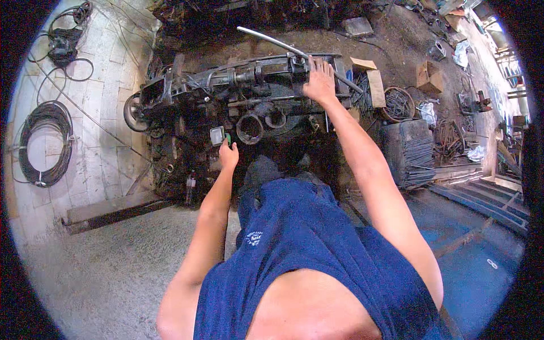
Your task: The person bends a metal rod using a bending machine, removes the finished rod, and inserts another metal rod into the machine to bend it.
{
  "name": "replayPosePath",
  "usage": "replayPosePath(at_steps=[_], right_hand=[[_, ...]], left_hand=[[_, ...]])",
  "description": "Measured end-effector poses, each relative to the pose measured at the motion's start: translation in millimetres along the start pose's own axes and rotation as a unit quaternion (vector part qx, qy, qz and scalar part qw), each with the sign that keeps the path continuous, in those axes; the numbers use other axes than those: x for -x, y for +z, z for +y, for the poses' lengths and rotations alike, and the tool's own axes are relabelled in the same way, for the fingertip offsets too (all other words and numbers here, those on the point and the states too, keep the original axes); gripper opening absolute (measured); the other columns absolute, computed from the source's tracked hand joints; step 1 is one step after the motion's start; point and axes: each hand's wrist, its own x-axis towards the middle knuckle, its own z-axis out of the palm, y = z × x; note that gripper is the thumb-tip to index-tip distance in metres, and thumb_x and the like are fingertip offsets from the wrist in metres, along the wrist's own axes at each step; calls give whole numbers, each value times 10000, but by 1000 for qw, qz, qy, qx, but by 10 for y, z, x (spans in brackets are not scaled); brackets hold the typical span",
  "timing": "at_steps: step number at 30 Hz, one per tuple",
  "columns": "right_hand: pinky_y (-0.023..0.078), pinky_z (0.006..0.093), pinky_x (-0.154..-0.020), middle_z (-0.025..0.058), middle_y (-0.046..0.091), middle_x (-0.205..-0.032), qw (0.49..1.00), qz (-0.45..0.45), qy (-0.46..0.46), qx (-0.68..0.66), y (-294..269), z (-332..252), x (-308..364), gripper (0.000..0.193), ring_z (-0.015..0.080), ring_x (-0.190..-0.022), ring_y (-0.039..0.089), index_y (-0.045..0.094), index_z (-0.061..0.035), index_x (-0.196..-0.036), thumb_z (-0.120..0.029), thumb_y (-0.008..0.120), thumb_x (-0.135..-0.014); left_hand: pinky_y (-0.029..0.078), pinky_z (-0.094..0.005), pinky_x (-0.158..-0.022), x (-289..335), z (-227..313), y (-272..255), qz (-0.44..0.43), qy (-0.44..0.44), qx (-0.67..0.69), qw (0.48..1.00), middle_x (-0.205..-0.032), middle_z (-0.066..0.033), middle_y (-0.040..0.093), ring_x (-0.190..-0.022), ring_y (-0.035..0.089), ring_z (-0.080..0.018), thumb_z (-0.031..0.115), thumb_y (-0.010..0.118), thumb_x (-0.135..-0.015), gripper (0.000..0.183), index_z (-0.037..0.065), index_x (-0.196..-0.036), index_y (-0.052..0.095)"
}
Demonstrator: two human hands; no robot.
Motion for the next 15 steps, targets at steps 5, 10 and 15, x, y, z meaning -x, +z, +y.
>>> replayPosePath(at_steps=[5,10,15], right_hand=[[232,479,-1136,177,403,-1364,1000,24,-9,-5,20,-7,16,914,355,-1303,366,285,-43,-1454,-209,660,-637],[222,477,-1145,163,408,-1368,1000,25,0,-3,44,45,33,912,347,-1310,359,294,-46,-1449,-207,668,-633],[232,473,-1137,149,399,-1376,1000,25,5,2,-10,18,81,906,342,-1321,342,305,-50,-1442,-198,667,-625]], left_hand=[[488,-469,-857,-50,101,-106,-8,-38,-20,999,-1113,-222,635,-1015,609,-392,282,606,-893,435,56,-1263,569],[507,-462,-842,-86,237,-247,-45,-66,-49,996,-982,-190,686,-964,643,-375,289,617,-882,400,78,-1222,610],[513,-456,-841,-164,148,-242,-58,-63,-76,993,-995,-183,689,-960,648,-370,304,633,-867,393,103,-1204,629]])
